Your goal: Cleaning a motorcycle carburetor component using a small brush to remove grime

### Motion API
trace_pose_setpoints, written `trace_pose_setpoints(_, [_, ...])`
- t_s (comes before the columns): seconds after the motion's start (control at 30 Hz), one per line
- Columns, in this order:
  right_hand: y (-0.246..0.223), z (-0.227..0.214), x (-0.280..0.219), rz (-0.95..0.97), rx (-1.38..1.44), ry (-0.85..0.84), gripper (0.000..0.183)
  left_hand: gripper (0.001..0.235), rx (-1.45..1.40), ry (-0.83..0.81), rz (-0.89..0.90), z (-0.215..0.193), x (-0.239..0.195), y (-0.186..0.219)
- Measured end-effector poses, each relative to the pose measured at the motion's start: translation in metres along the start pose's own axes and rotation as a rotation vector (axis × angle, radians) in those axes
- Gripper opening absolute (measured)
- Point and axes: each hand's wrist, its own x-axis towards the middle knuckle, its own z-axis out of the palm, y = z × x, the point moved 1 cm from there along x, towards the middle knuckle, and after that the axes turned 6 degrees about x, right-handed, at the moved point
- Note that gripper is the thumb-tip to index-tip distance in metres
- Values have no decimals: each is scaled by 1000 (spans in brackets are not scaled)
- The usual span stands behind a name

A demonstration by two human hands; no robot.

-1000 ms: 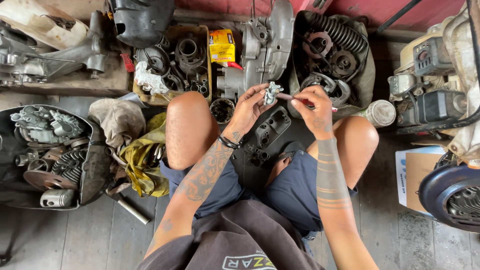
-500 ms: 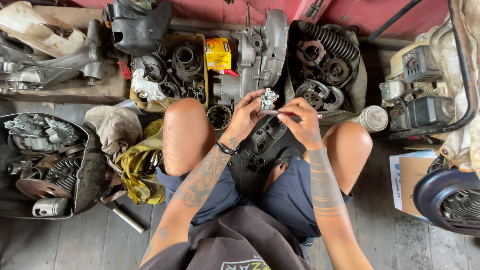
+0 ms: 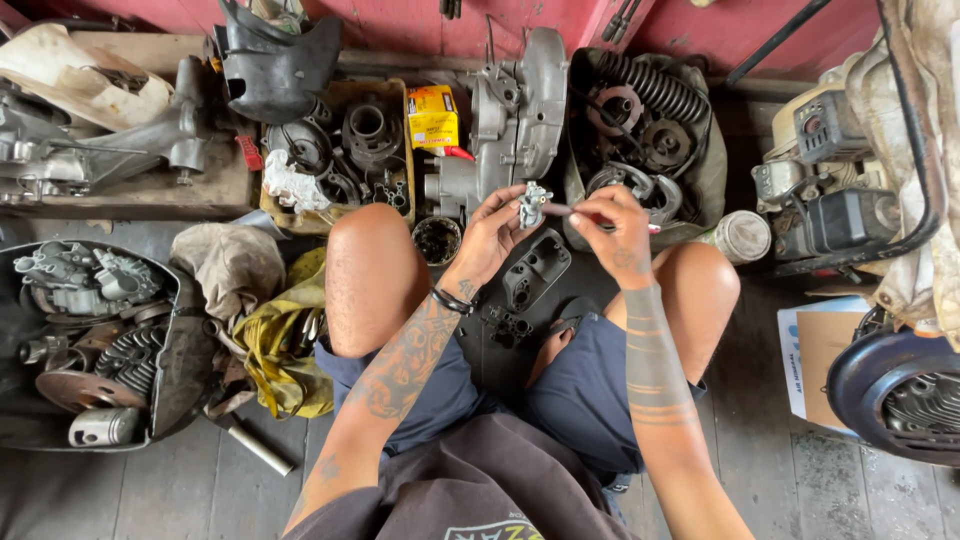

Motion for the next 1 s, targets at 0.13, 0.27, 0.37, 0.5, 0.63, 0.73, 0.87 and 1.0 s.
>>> trace_pose_setpoints(0.13, [-12,16,-4,21,134,-45,12,35,25,14,-29,10,-4,7])
trace_pose_setpoints(0.27, [9,7,-3,14,74,-10,11,32,-4,13,0,2,-3,2])
trace_pose_setpoints(0.37, [-1,11,-3,3,89,-26,11,32,-2,2,-8,9,-3,8])
trace_pose_setpoints(0.5, [-8,17,-5,9,107,-57,11,32,-1,25,15,21,-11,16])
trace_pose_setpoints(0.63, [4,0,-1,6,44,1,13,31,-18,33,14,16,-7,10])
trace_pose_setpoints(0.73, [-8,8,-1,-24,64,-74,11,31,-21,43,22,24,-8,16])
trace_pose_setpoints(0.87, [1,9,-7,-4,74,-58,11,31,-19,57,7,13,-10,7])
trace_pose_setpoints(1.0, [6,0,-2,-18,42,-26,12,31,-37,25,22,6,-1,0])
